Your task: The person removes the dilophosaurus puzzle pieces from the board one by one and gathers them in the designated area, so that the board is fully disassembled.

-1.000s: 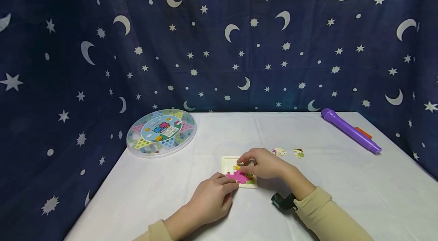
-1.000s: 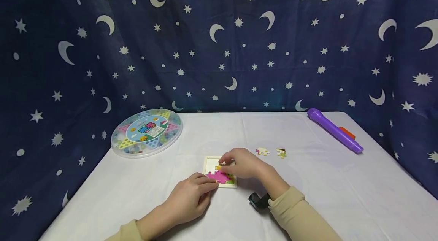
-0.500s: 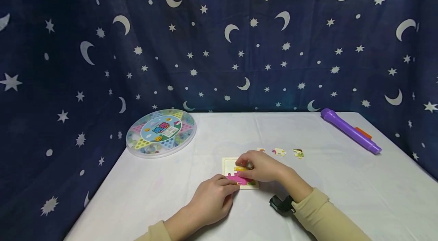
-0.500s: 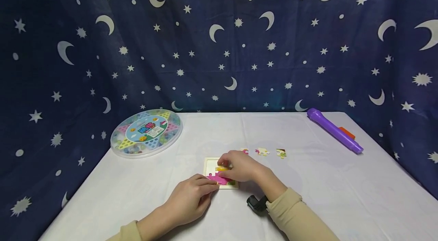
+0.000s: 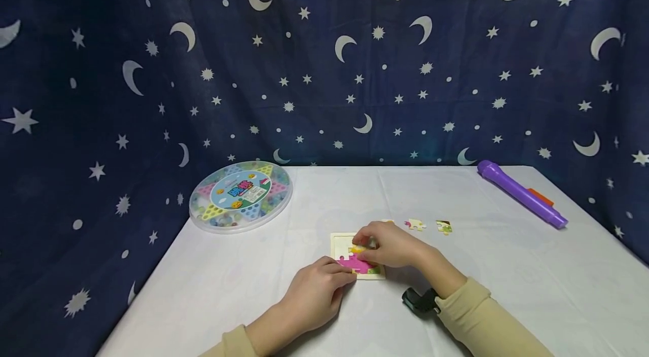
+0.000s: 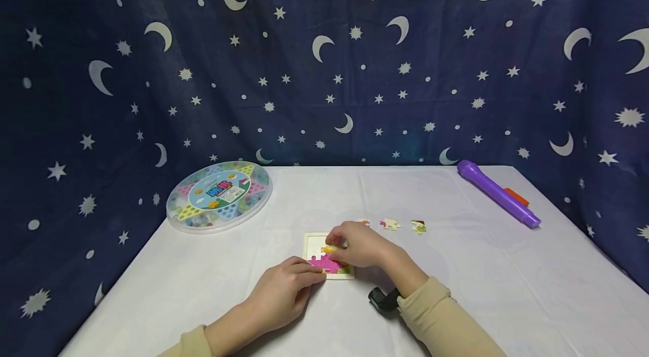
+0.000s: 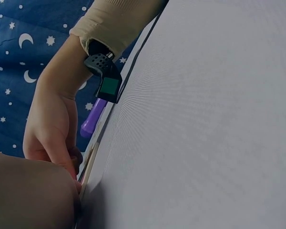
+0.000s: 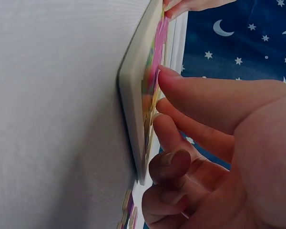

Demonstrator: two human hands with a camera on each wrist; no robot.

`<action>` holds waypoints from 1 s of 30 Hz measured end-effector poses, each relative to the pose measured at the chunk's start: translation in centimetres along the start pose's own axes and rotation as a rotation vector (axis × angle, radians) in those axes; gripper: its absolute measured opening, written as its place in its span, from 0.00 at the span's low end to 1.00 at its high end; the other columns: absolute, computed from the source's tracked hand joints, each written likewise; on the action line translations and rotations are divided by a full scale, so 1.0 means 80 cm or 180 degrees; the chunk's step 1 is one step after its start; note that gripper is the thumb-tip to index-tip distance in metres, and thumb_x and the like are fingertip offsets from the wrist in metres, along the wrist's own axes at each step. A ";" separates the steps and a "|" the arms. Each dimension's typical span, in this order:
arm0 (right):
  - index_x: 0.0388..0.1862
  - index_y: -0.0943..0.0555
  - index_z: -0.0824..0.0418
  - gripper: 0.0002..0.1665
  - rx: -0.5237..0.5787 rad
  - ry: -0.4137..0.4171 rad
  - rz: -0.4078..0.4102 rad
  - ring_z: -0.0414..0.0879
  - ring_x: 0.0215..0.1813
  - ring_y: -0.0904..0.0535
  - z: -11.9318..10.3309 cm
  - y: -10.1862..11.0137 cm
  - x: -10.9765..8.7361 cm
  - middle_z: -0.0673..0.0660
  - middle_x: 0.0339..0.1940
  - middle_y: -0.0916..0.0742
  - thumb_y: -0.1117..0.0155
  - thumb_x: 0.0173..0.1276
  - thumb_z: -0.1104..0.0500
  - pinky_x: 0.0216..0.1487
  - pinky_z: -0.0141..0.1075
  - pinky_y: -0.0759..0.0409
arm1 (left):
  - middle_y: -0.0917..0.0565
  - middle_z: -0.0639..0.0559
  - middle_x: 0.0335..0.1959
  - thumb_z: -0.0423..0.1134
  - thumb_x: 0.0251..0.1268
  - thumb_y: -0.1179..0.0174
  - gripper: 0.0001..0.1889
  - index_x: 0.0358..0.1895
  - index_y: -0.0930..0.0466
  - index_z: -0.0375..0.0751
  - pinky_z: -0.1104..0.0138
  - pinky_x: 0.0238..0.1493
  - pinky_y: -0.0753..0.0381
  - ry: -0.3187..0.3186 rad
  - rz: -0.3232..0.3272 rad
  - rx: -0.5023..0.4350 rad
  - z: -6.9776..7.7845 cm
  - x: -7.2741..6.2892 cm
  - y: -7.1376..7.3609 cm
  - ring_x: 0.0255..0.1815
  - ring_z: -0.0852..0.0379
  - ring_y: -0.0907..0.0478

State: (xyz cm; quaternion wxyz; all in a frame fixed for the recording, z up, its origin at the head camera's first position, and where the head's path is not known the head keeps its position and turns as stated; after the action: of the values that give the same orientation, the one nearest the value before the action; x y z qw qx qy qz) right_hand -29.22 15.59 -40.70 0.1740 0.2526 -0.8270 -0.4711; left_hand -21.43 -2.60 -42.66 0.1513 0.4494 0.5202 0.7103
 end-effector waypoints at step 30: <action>0.46 0.16 0.53 0.14 0.0347 -0.0247 0.0069 0.42 0.38 0.24 0.005 -0.002 0.000 0.46 0.39 0.16 0.23 0.63 0.56 0.42 0.38 0.23 | 0.12 0.58 0.50 0.37 0.63 0.32 0.14 0.51 0.10 0.50 0.65 0.51 0.18 -0.0117 -0.0077 0.0157 0.002 0.002 -0.004 0.49 0.59 0.20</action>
State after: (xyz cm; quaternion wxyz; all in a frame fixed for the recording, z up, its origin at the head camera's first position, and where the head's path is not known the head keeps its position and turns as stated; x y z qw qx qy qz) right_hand -29.39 15.79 -41.08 0.1329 0.2343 -0.8603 -0.4328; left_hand -21.46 -2.25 -42.87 0.1583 0.4597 0.5402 0.6869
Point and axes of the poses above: each hand's wrist, its own x-axis towards the middle knuckle, its own y-axis out of the back of the hand, z = x × y, the point moved 4 cm from there along x, towards the middle knuckle
